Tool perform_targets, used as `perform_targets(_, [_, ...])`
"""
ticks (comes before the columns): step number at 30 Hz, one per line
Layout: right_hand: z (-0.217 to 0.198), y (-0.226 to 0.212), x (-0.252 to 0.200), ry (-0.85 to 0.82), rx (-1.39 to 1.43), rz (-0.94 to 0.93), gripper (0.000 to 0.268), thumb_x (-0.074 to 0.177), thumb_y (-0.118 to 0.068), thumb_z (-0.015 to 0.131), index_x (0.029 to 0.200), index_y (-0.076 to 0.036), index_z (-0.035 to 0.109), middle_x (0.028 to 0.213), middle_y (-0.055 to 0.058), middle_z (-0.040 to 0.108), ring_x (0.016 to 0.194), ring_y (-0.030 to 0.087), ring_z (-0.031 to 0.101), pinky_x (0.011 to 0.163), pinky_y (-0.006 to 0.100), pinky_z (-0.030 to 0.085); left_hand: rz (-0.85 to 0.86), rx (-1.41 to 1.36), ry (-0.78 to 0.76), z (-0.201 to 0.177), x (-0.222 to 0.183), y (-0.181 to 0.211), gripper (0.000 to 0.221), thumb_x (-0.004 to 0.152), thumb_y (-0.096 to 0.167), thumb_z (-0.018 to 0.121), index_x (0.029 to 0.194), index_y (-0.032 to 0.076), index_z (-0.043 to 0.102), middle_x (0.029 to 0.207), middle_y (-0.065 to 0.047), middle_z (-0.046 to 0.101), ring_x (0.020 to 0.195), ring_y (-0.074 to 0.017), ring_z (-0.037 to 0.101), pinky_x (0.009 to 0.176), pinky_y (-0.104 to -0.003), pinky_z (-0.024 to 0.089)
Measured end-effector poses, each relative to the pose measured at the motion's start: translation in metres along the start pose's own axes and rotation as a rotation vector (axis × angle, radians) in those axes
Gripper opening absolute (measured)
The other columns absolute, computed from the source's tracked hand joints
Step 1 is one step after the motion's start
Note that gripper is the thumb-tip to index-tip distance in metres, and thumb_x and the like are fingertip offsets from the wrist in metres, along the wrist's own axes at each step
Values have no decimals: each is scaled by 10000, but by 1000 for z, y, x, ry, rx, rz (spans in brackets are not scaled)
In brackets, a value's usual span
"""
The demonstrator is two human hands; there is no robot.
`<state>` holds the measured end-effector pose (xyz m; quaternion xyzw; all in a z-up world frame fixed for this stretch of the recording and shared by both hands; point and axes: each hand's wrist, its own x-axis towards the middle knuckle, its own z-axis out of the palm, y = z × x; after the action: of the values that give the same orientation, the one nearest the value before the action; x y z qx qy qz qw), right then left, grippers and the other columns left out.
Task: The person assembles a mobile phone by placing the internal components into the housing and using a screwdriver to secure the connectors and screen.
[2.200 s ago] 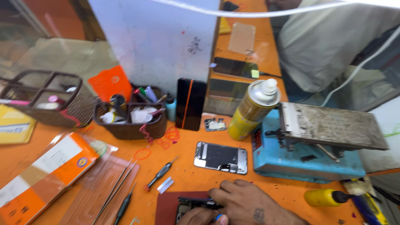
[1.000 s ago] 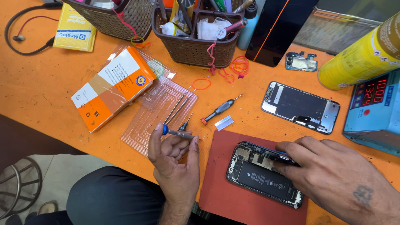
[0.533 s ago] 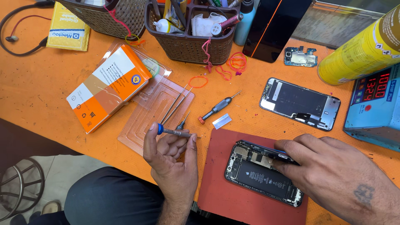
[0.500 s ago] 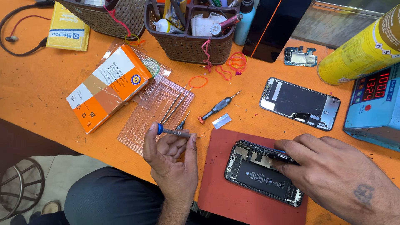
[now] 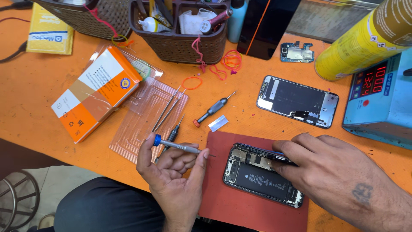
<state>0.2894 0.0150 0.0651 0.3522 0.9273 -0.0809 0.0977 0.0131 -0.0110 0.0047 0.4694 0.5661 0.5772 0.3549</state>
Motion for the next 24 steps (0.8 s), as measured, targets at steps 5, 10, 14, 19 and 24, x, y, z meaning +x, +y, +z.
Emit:
perform_targets(5, [-1,0,3,-4,-9,5,461,761,-258,599,1202,-175,704,1216,16,571,1079,206,565,857,368,503,12,33,-30,5,-1,-3,926,855,-132,767,1526,113,178,1024,-168,701,905,-160,759,829,-293,677])
perform_targets(10, [0,0,4,-140,-19,47,475,802,-269,600,1265,-208,687,1234,3,560,1108,198,567,879,367,515,42,71,-52,7,0,-5,913,868,-123,767,1521,103,170,1011,-156,691,914,-152,760,825,-284,692])
perform_targets(14, [2,0,3,-179,-20,60,465,820,-270,598,1272,-211,687,1256,6,554,1122,193,565,889,366,520,37,75,-58,6,0,-6,904,873,-123,764,1515,103,168,1003,-156,691,907,-149,761,815,-279,695])
perform_targets(19, [4,0,3,-167,9,79,393,820,-293,602,1187,-211,716,1269,-4,558,1149,179,565,893,368,519,46,88,-58,6,1,-7,902,876,-130,759,1512,104,164,1006,-159,685,911,-153,759,822,-281,699])
perform_targets(24, [3,-1,3,-154,11,84,423,815,-294,602,1216,-216,710,1242,-8,561,1136,177,568,882,365,521,43,76,-56,6,-1,-8,907,878,-126,759,1517,104,158,1019,-166,682,920,-150,753,833,-280,689])
